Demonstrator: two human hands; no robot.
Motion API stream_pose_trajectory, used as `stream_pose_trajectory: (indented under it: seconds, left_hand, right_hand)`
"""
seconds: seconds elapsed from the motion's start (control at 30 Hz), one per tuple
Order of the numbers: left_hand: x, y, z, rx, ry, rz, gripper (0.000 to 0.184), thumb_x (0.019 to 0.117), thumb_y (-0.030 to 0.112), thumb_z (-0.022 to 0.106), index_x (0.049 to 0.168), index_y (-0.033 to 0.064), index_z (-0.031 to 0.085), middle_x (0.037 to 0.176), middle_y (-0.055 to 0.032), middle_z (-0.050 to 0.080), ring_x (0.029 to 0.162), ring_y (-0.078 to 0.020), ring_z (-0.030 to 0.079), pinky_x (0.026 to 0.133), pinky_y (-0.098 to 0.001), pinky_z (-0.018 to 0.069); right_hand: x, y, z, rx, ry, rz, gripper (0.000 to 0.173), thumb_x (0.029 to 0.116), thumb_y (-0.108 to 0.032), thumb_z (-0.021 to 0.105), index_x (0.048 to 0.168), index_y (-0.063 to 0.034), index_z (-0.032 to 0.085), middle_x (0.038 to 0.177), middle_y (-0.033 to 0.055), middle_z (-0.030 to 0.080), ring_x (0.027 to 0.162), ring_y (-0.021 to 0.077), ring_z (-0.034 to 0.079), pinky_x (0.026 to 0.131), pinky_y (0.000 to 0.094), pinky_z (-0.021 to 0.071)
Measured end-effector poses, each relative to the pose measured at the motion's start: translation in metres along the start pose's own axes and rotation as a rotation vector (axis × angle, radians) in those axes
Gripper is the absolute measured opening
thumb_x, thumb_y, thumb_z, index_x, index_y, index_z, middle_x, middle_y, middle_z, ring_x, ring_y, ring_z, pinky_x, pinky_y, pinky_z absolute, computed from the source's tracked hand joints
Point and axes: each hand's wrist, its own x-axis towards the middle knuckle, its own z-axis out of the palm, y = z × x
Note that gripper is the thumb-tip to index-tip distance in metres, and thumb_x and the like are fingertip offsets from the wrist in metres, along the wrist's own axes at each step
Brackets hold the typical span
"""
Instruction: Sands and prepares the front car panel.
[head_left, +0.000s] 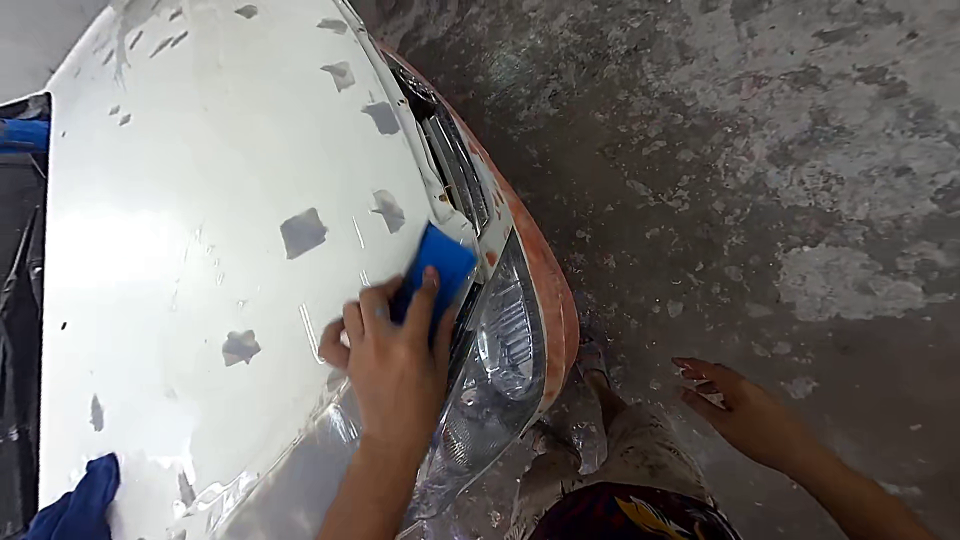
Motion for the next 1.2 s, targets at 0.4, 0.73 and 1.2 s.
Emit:
stream_pose_trajectory:
  seconds: [0.4, 0.73, 1.2]
  left_hand:
    - [0.004, 0.025, -0.002, 0.046, -0.074, 0.091, 0.036, 0.0947, 0.051, 0.064, 0.125, 0.0338, 0.073, 0.11, -0.0107, 0.066, 0.097, -0.0305, 0.062, 0.086, -0.0588, 0.041]
    - [0.024, 0.019, 0.009, -0.052, -0.085, 0.103, 0.035, 0.0964, 0.051, 0.062, 0.125, 0.0334, 0.072, 0.117, -0.0059, 0.065, 0.104, -0.0268, 0.06, 0.093, -0.0575, 0.0404]
    - [-0.097, -0.024, -0.028, -0.161, 0.012, -0.202, 0.071, 0.0919, 0.077, 0.044, 0.15, 0.0376, 0.05, 0.16, -0.0065, 0.043, 0.148, -0.0295, 0.039, 0.115, -0.0748, 0.0182]
  right_hand:
    - [0.022, -0.016, -0.029, -0.07, 0.022, -0.111, 0.055, 0.095, -0.033, 0.067, 0.144, -0.0087, 0.058, 0.131, 0.0223, 0.063, 0.111, 0.039, 0.067, 0.092, 0.0587, 0.055]
    - [0.035, -0.219, -0.022, -0.348, 0.355, -0.966, 0.056, 0.0947, -0.042, 0.064, 0.145, -0.0183, 0.057, 0.145, 0.0119, 0.057, 0.134, 0.0355, 0.053, 0.102, 0.0605, 0.0481]
    - [0.071, -0.321, 0.005, -0.219, 0.205, -1.385, 0.046, 0.0924, -0.05, 0.071, 0.133, -0.0278, 0.068, 0.119, 0.0056, 0.067, 0.109, 0.0222, 0.064, 0.091, 0.0439, 0.0556]
